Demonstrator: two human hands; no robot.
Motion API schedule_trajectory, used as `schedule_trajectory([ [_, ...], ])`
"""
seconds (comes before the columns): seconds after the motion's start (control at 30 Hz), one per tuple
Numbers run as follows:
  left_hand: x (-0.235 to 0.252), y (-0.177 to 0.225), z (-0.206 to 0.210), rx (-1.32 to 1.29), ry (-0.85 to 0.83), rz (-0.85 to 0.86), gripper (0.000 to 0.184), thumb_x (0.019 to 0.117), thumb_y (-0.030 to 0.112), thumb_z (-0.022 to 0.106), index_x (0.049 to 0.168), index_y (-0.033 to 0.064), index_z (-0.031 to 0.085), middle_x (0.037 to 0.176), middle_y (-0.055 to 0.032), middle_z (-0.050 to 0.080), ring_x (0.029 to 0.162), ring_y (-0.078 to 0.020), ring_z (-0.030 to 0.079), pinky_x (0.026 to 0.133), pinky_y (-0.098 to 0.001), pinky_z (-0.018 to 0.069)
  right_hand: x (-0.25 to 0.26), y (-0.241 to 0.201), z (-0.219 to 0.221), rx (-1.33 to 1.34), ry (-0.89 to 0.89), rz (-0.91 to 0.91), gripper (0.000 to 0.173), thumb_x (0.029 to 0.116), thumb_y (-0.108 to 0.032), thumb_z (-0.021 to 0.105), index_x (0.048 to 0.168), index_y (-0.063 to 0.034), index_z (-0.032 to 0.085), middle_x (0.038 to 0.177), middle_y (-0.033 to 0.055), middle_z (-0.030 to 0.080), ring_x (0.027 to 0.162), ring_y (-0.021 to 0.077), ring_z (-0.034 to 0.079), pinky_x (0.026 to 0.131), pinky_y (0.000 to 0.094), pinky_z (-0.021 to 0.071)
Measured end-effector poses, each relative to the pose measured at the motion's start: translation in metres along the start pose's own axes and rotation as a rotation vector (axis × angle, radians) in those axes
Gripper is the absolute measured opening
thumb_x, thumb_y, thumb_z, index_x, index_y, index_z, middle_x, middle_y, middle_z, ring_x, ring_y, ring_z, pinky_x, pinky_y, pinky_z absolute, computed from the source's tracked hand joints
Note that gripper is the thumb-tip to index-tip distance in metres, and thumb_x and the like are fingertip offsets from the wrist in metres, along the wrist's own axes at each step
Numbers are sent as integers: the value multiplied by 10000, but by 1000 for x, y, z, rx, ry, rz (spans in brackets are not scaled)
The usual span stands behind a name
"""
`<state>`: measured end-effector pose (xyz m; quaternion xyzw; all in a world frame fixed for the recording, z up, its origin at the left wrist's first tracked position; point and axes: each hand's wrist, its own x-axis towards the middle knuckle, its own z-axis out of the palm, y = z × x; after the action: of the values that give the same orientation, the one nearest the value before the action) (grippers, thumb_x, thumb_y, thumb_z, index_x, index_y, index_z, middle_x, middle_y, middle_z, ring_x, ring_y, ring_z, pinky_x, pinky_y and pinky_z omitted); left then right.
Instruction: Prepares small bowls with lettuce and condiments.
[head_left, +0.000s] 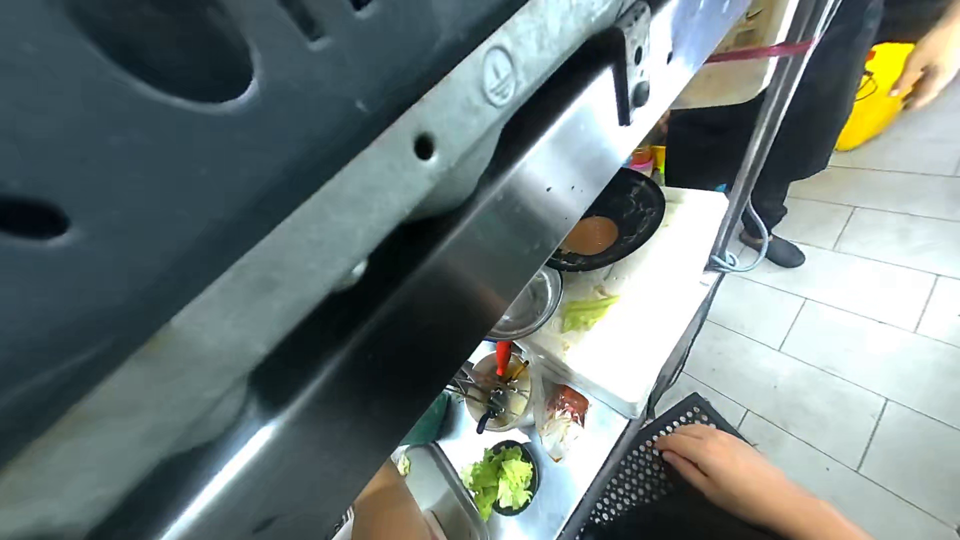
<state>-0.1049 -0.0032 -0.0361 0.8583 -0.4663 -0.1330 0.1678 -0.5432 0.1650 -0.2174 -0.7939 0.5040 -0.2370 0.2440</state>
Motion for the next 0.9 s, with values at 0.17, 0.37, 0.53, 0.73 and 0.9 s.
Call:
schedule_trajectory([
  [0.17,-3,0,-13,-238,172,-145,355,1048,127,573,1320,-100,601,1365,-309,587,1305,-383,551,1118,-500,399,12,7,-5,-15,34,30,332,1054,-303,463,1122,-142,745,1068,60,758,1047,252,726,930,486,585],
  [0.37,-26,15,-25,-542,312,-195,370,1072,46,481,1400,-124,483,1348,-322,550,1106,-307,608,970,-398,486,35,-10,5,25,-58,-64,309,1053,-290,486,1131,-140,744,1071,93,755,1041,288,725,913,507,584],
  [0.53,-50,34,-30,-923,347,-330,426,1063,-7,395,1479,-93,376,1463,-295,462,1208,-336,552,1020,-466,460,45,-23,19,42,-116,-199,271,1049,-276,508,1096,-141,738,1013,85,751,995,277,730,868,491,599],
  [0.73,-22,-72,12,-1361,202,276,424,1066,129,387,1380,-152,342,1201,-335,534,969,-309,654,781,-421,593,73,-55,14,143,-205,-383,266,1065,-282,493,1092,-148,721,958,54,724,948,234,708,856,444,588],
  [0.9,-83,-10,2,-1071,142,-126,254,1091,145,389,1280,21,504,1014,-127,624,748,-155,611,606,-306,523,125,-120,-19,298,-104,-482,293,1085,-290,470,1161,-150,715,1043,50,714,1019,204,680,918,418,560],
])
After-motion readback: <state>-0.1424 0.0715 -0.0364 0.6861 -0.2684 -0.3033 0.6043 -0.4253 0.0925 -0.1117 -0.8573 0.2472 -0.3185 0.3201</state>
